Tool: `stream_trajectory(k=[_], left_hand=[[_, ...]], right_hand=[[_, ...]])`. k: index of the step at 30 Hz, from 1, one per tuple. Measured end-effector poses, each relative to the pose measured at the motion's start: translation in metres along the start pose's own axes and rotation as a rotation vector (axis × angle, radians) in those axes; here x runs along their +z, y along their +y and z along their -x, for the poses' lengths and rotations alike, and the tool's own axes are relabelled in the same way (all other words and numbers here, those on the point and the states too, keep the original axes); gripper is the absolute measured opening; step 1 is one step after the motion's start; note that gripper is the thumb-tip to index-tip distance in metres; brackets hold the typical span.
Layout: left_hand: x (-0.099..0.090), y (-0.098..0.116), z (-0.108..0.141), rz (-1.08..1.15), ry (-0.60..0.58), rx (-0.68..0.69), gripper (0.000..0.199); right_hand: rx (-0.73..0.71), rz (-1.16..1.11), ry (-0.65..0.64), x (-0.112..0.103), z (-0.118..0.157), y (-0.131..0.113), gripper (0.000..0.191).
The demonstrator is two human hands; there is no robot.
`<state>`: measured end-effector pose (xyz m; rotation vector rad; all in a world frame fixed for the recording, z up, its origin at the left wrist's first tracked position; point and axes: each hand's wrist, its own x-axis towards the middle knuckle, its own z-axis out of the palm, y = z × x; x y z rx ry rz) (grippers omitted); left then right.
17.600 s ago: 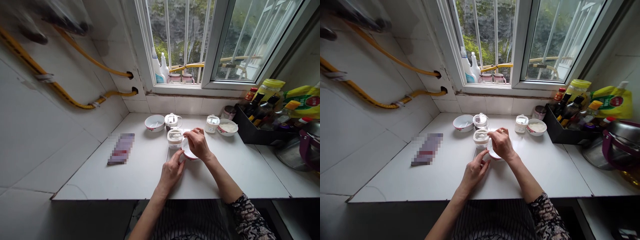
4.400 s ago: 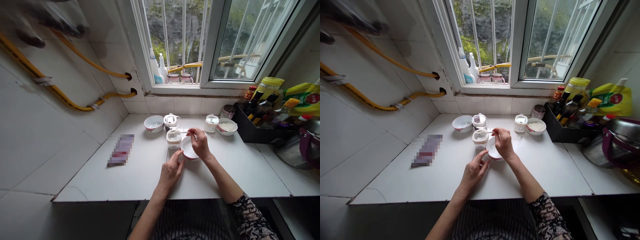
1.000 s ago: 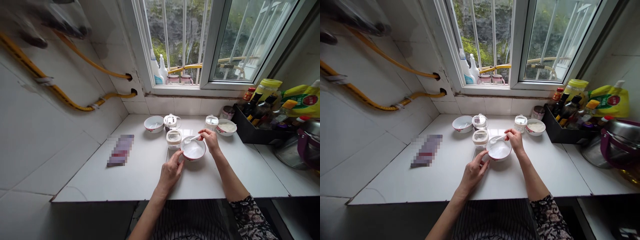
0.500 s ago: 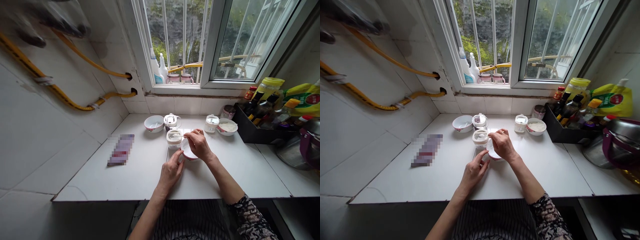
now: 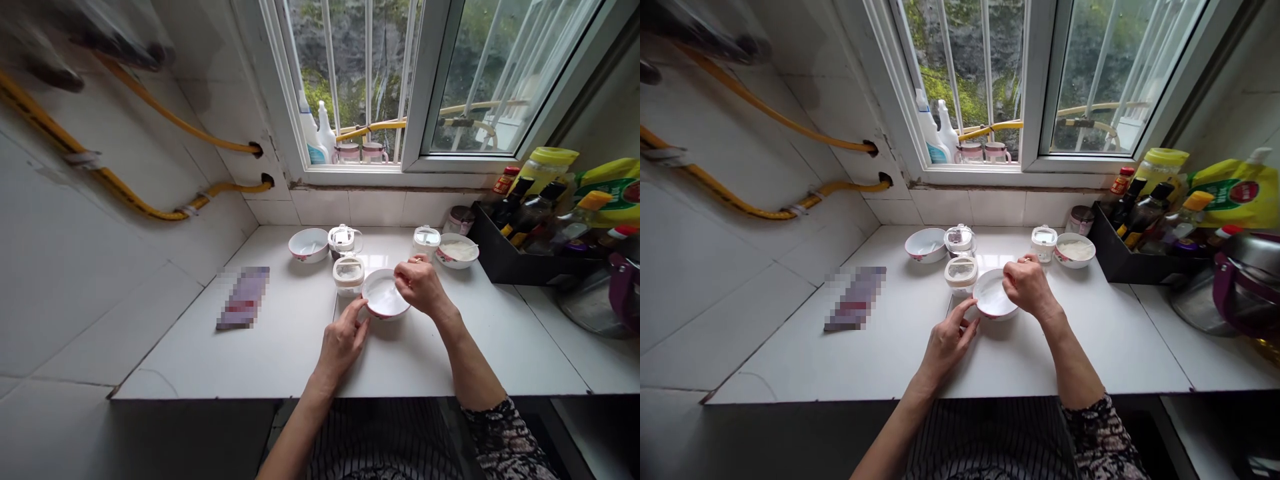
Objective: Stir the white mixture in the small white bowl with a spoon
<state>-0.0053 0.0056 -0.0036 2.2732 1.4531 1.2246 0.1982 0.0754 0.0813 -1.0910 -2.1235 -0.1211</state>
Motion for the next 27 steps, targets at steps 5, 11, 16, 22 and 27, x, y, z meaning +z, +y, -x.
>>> stream_trajectory(k=[5,11,16,22,27], left_hand=[[0.0006,-0.0017,0.0006,0.007,0.006,0.007,0.041],[0.0008,-0.0014,0.0004,0.009,-0.001,0.008,0.042],[0.0015,-0.0012,0.0005,0.011,0.011,0.011,0.043],[0.0021,-0.0011,0.0008,0.022,0.015,0.009,0.043],[0.0012,-0.0008,0.0007,0.031,0.007,-0.002,0.042]], right_hand=[[0.015,-0.091,-0.125,0.0108,0.0004,-0.0093,0.017],[0.032,-0.096,-0.055,0.0066,0.0000,-0.0043,0.015],[0.016,-0.099,0.025,0.0042,0.0001,-0.0005,0.015],[0.022,-0.173,0.044,0.0058,0.0001,-0.0022,0.015],[0.073,-0.236,0.000,0.0108,-0.0002,-0.0053,0.016]])
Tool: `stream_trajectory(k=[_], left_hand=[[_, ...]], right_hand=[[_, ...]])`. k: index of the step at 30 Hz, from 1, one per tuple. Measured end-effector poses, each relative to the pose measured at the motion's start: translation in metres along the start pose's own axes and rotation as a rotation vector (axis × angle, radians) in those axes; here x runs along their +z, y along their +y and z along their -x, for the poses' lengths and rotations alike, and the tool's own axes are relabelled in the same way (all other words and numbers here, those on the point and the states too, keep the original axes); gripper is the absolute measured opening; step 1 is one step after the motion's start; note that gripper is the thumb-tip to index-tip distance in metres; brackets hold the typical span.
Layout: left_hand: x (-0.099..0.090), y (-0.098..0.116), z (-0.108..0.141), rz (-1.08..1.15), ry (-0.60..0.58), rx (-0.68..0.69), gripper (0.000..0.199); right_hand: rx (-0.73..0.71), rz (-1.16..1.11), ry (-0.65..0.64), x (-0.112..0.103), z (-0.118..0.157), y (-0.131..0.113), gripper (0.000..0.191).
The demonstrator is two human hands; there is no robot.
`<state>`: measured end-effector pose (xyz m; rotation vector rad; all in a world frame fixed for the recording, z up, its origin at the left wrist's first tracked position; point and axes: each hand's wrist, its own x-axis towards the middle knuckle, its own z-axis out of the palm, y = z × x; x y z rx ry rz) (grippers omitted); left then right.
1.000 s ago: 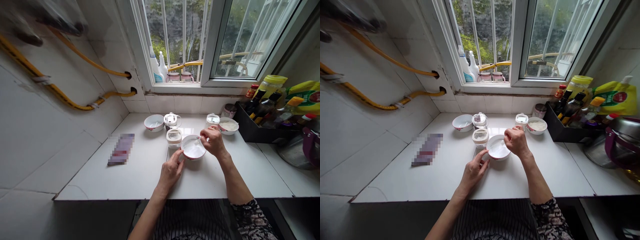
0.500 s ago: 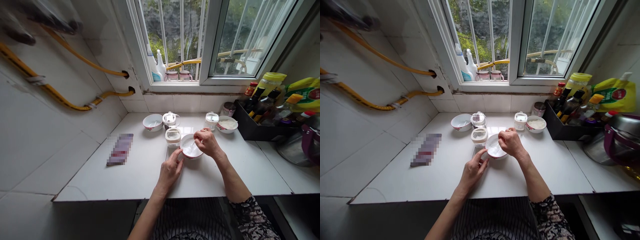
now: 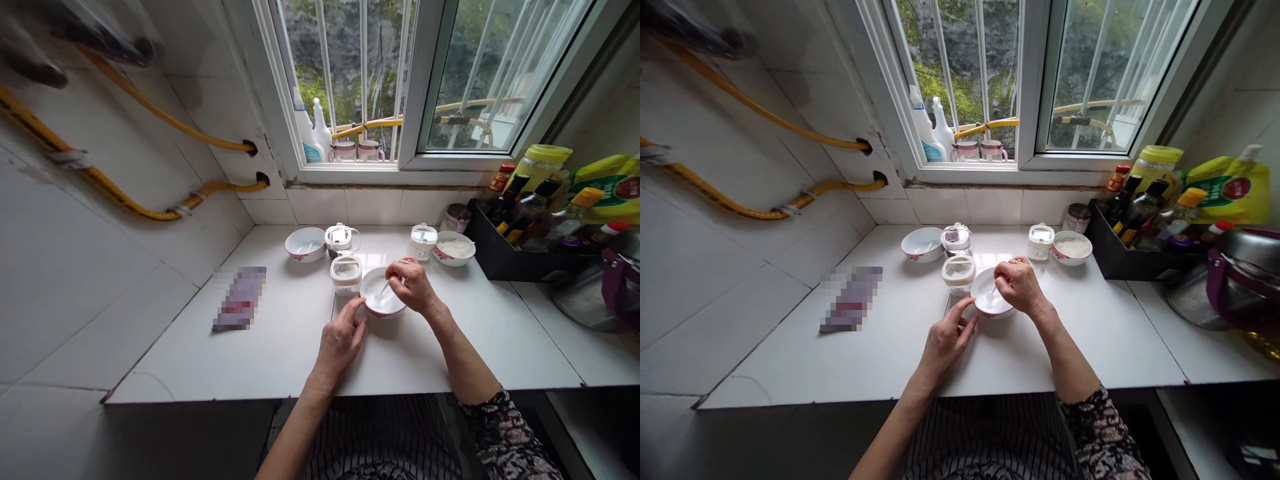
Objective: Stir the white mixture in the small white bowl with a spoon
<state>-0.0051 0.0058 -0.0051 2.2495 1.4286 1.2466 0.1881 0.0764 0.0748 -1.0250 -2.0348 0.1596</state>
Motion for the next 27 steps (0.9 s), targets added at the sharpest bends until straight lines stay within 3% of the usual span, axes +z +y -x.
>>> stream_trajectory(k=[5,13,22,27], left_hand=[[0.000,-0.001,0.000,-0.015,0.002,-0.001,0.042],[0.002,-0.001,0.000,-0.010,0.009,0.008,0.043],[-0.001,0.002,-0.002,-0.030,-0.006,0.002,0.041],[-0.001,0.004,-0.002,-0.003,-0.009,-0.004,0.039]], right_hand=[[0.139,-0.084,-0.009,0.003,-0.001,0.001,0.016],[0.512,-0.393,0.049,-0.004,-0.004,0.007,0.016],[0.696,-0.633,0.156,-0.003,-0.007,0.016,0.014],[0.680,-0.684,0.243,0.001,-0.009,0.017,0.011]])
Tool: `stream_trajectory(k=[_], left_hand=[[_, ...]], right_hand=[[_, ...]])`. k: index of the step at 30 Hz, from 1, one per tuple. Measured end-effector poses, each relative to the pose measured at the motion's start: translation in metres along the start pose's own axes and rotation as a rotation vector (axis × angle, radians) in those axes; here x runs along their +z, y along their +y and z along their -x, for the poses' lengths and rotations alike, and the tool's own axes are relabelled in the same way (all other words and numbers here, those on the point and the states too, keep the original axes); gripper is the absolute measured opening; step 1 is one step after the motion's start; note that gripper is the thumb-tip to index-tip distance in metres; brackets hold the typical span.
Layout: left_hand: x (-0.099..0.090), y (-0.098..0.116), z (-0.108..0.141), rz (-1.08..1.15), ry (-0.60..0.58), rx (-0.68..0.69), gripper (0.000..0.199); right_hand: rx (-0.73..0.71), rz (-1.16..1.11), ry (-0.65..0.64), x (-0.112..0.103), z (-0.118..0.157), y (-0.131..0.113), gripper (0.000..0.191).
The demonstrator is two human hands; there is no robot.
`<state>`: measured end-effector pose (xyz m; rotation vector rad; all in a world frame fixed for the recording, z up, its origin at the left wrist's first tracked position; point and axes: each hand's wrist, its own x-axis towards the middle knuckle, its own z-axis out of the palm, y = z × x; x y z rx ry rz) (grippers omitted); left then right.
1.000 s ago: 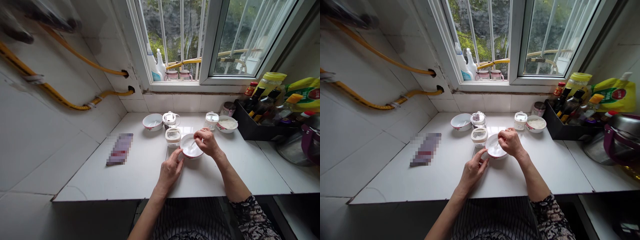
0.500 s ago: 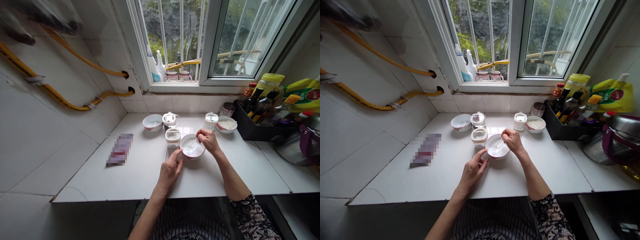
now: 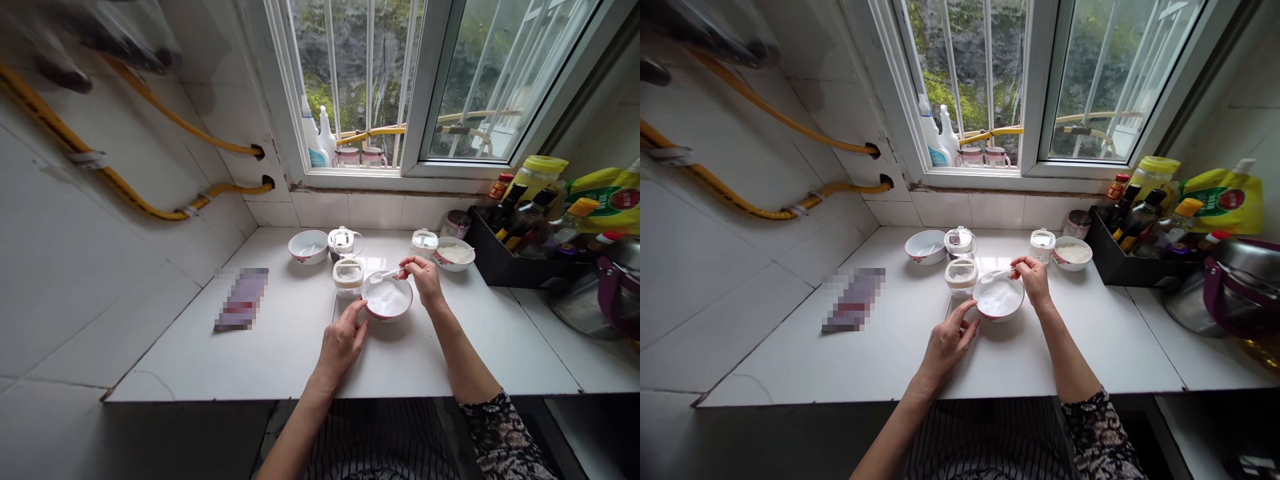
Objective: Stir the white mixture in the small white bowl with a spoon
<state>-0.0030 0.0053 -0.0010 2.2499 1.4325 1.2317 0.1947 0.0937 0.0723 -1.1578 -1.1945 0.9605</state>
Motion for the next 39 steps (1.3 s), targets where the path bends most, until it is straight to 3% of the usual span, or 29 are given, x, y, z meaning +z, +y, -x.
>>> stream_trajectory(k=[6,11,14,17,20,25,31,34,39], left_hand=[[0.000,0.001,0.000,0.012,-0.003,-0.004,0.039],[0.000,-0.001,0.000,-0.002,0.006,0.010,0.041],[0.000,-0.002,0.000,-0.005,0.002,0.002,0.041],[0.000,-0.002,0.001,-0.009,0.003,0.001,0.041],[0.001,-0.003,0.001,-0.017,0.009,0.007,0.042],[0.001,-0.004,0.001,-0.021,0.007,0.004,0.042],[0.001,-0.004,0.002,-0.025,0.005,0.007,0.043],[0.002,-0.004,0.002,-0.026,0.007,0.000,0.043],[0.002,-0.004,0.002,-0.003,-0.010,-0.018,0.042]], right_hand=[[-0.263,0.079,-0.012,0.024,0.015,0.002,0.019],[-0.730,0.531,-0.190,0.035,0.024,0.002,0.020],[-0.850,0.657,-0.225,0.032,0.025,0.000,0.023],[-0.796,0.593,-0.083,0.023,0.023,-0.003,0.021],[-0.653,0.534,0.021,0.011,0.020,-0.006,0.019],[-0.549,0.629,-0.051,0.001,0.013,-0.001,0.019],[-0.531,0.711,-0.151,0.013,0.014,0.008,0.018],[-0.464,0.631,-0.137,0.013,0.015,0.006,0.019],[-0.233,0.386,-0.068,0.005,0.011,0.000,0.017]])
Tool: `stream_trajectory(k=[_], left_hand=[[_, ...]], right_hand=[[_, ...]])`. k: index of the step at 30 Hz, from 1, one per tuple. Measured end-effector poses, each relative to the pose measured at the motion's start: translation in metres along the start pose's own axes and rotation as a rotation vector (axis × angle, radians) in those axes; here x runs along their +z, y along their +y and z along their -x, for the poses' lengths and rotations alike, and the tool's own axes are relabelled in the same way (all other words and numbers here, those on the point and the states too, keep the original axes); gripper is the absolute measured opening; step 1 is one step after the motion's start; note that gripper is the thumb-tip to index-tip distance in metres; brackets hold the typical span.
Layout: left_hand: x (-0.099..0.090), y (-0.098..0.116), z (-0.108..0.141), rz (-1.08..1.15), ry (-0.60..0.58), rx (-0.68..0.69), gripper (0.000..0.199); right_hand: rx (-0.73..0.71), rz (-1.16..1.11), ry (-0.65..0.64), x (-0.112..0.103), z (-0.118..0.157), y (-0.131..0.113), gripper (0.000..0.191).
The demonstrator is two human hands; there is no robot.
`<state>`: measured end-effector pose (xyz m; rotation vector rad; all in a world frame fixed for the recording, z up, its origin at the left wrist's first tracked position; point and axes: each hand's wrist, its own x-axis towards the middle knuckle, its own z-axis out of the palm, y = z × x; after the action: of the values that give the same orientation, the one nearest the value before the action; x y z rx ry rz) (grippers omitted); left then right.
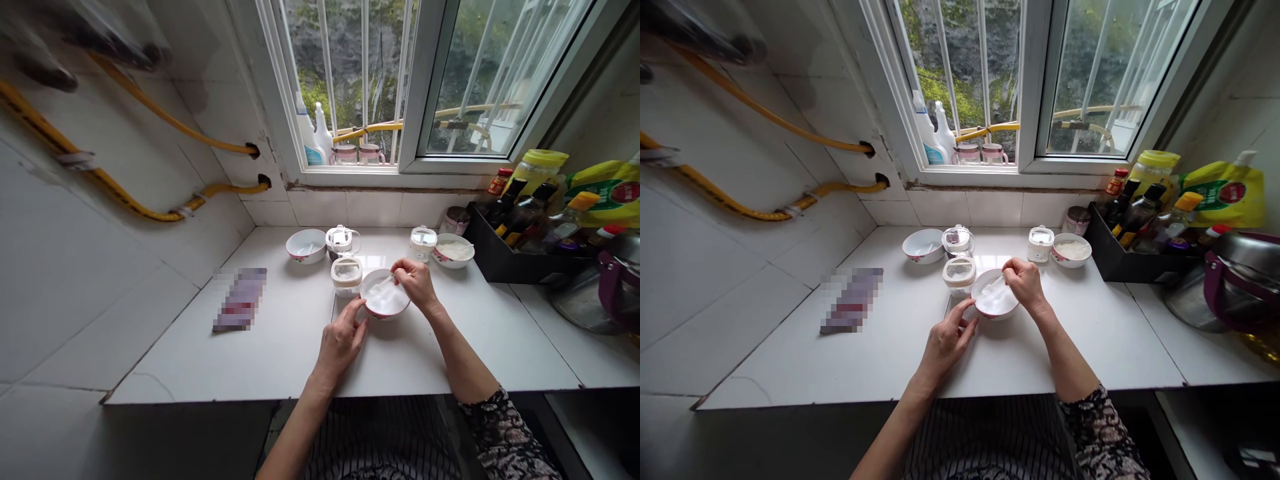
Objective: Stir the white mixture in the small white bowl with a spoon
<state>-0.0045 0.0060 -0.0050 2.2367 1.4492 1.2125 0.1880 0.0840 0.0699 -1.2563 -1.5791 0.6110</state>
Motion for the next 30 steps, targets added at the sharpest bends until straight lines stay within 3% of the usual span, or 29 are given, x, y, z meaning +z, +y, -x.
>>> stream_trajectory(k=[8,20,27,30], left_hand=[[-0.001,0.001,-0.001,-0.004,0.011,0.017,0.041],[-0.002,0.003,-0.002,0.004,0.006,0.023,0.040],[-0.001,0.004,-0.002,0.000,0.021,0.037,0.038],[-0.001,0.003,-0.002,0.005,0.016,0.030,0.038]], right_hand=[[0.236,-0.209,0.049,-0.001,-0.005,0.005,0.017],[0.261,-0.139,0.075,0.000,-0.005,0.006,0.017],[0.320,-0.404,0.077,0.002,-0.010,0.006,0.013],[0.263,-0.444,0.078,0.011,-0.008,0.002,0.014]])
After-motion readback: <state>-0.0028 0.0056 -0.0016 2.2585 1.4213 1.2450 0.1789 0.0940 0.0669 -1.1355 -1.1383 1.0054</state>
